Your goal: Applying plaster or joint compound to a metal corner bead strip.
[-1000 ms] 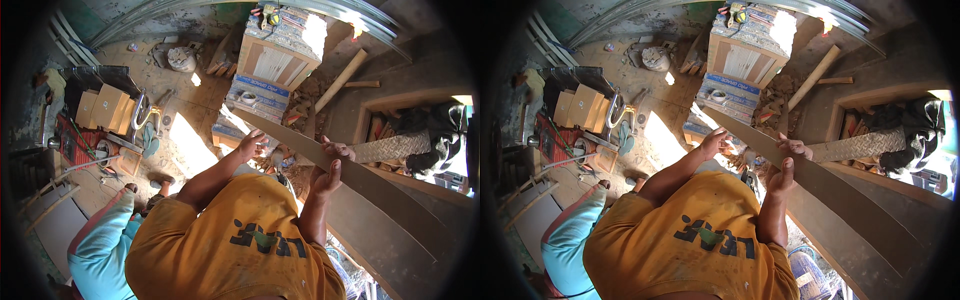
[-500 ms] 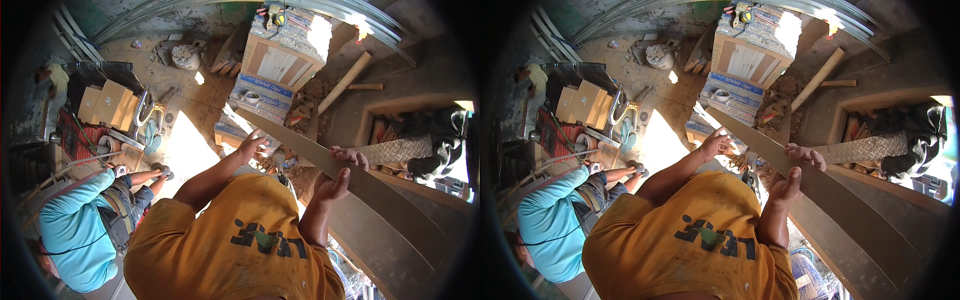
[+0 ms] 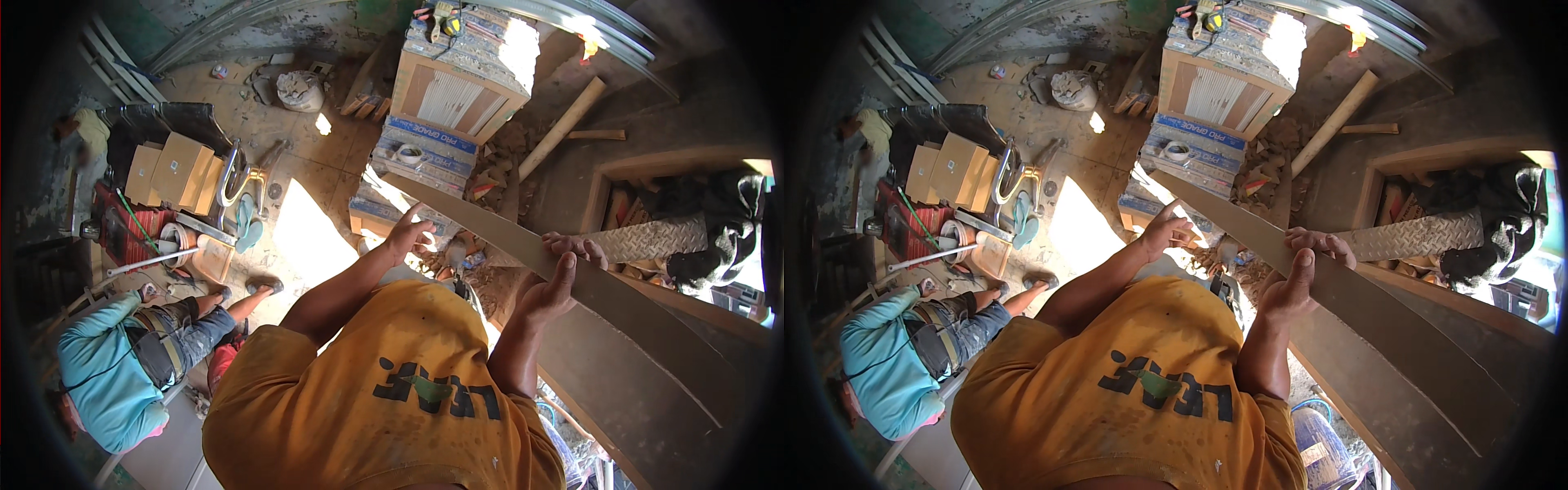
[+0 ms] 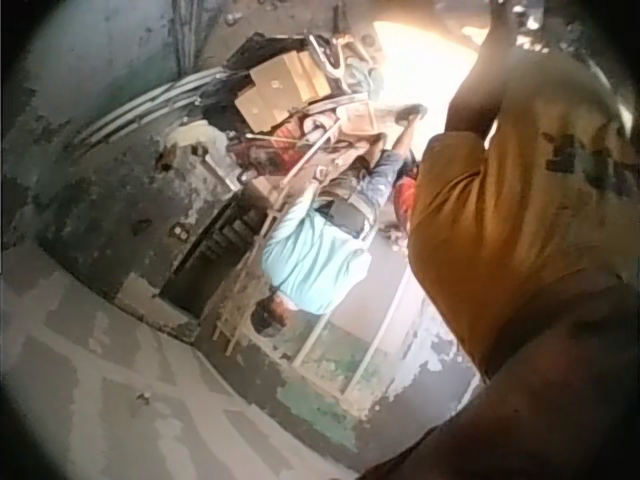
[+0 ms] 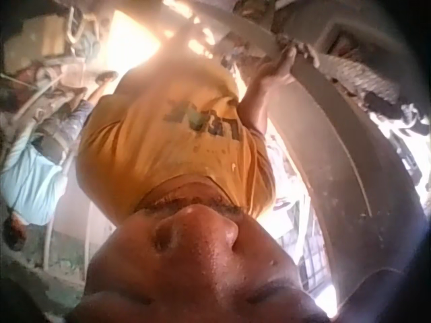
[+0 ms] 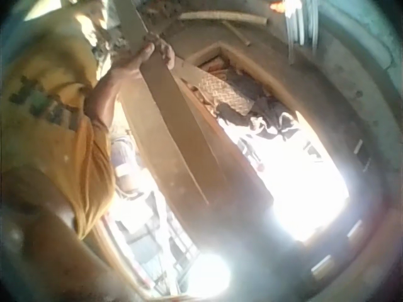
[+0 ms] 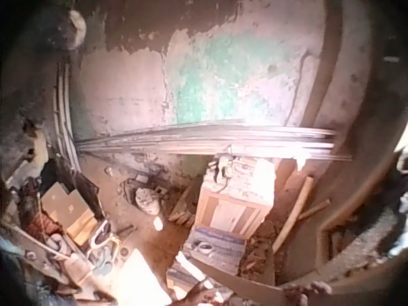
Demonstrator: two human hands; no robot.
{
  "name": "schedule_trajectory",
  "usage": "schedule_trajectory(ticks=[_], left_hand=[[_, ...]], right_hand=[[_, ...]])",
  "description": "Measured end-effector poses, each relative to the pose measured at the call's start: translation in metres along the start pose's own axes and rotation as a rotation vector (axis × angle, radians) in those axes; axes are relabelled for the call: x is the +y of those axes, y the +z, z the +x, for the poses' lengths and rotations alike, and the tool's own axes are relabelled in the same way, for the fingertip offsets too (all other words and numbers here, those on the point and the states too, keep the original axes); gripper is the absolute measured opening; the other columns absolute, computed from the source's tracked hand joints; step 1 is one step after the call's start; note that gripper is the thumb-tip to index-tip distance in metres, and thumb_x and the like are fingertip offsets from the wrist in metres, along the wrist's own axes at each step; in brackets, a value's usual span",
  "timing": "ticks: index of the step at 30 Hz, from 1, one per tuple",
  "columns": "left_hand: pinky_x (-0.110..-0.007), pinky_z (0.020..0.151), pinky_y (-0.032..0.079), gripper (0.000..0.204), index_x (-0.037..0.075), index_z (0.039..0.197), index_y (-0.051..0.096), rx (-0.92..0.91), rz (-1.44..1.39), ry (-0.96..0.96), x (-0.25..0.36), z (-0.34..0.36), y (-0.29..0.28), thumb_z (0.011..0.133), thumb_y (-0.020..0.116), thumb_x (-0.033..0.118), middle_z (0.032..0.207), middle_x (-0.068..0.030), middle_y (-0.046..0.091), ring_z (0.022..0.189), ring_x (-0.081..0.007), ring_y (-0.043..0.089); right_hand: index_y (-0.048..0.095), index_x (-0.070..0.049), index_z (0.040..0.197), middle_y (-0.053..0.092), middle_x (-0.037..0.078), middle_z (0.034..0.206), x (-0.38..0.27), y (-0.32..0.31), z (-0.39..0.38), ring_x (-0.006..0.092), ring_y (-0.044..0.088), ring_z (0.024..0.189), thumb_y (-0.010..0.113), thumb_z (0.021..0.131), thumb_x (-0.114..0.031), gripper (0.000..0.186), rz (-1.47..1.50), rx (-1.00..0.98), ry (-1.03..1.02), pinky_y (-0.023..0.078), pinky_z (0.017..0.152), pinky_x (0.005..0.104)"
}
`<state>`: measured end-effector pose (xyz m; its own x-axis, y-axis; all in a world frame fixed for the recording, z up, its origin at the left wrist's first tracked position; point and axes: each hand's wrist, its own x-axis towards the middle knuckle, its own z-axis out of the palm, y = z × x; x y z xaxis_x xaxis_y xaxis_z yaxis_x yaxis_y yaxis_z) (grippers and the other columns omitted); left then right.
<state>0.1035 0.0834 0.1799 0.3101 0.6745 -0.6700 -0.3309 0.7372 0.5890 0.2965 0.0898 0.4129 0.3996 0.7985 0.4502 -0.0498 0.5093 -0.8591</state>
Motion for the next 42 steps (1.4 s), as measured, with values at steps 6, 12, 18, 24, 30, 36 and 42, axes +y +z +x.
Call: schedule_trajectory(ticks=[6,12,18,24,30,36,42], left_hand=[[-0.028,0.07,0.052,0.074,0.016,0.154,0.014,-0.041,0.024,0.013,0.004,-0.001,0.006,0.094,0.056,0.025,0.113,-0.0117,0.062,0.078,-0.0115,0.061],[-0.028,0.071,0.051,0.077,0.013,0.154,0.013,-0.04,0.049,0.031,0.006,-0.002,0.011,0.093,0.058,0.025,0.112,-0.0114,0.062,0.078,-0.0117,0.061],[-0.029,0.074,0.051,0.076,0.01,0.153,0.013,-0.032,0.074,0.034,0.018,-0.012,0.019,0.093,0.056,0.027,0.113,-0.0117,0.063,0.081,-0.0134,0.059],[-0.029,0.076,0.049,0.071,0.01,0.153,0.018,-0.078,0.092,0.051,0.028,-0.024,0.023,0.094,0.054,0.028,0.113,-0.0107,0.062,0.083,-0.0139,0.058],[-0.029,0.075,0.048,0.071,0.008,0.153,0.018,-0.138,0.021,0.054,0.031,-0.032,0.026,0.094,0.054,0.027,0.11,-0.0092,0.062,0.082,-0.0127,0.058],[-0.029,0.074,0.048,0.061,0.008,0.148,0.032,-0.098,0.063,0.118,0.018,-0.027,0.016,0.095,0.054,0.028,0.106,-0.0064,0.062,0.082,-0.0109,0.058],[-0.028,0.072,0.048,0.046,0.007,0.133,0.05,-0.034,0.098,0.051,0.005,-0.014,0.002,0.093,0.057,0.029,0.102,-0.0043,0.061,0.079,-0.0106,0.058]], right_hand=[[0.041,-0.001,0.117,0.055,0.009,0.08,-0.002,0.0,0.004,0.0208,0.056,0.078,0.062,0.093,-0.02,0.037,-0.086,0.106,0.03,0.049,0.077,0.0372],[0.042,-0.002,0.118,0.055,0.008,0.081,0.0,-0.001,0.005,0.0196,0.055,0.079,0.059,0.095,-0.02,0.035,-0.107,0.115,0.019,0.049,0.077,0.0368],[0.043,-0.003,0.119,0.054,0.008,0.083,0.004,0.0,0.004,0.0176,0.052,0.078,0.057,0.095,-0.016,0.031,-0.005,0.064,-0.007,0.048,0.075,0.0366],[0.043,-0.003,0.119,0.054,0.009,0.083,0.006,-0.001,0.001,0.0175,0.052,0.077,0.058,0.093,-0.017,0.033,0.007,0.069,-0.025,0.047,0.074,0.036],[0.044,-0.002,0.118,0.054,0.009,0.084,0.004,-0.001,-0.004,0.0193,0.053,0.077,0.061,0.092,-0.017,0.034,0.032,0.042,-0.019,0.047,0.074,0.0358],[0.044,-0.003,0.118,0.054,0.01,0.084,0.002,-0.002,-0.006,0.0203,0.053,0.078,0.062,0.091,-0.018,0.036,0.057,-0.001,-0.028,0.048,0.075,0.0361],[0.043,-0.004,0.118,0.053,0.01,0.085,0.004,-0.004,-0.01,0.0198,0.053,0.079,0.064,0.091,-0.02,0.038,0.066,-0.018,-0.029,0.048,0.076,0.0371]])
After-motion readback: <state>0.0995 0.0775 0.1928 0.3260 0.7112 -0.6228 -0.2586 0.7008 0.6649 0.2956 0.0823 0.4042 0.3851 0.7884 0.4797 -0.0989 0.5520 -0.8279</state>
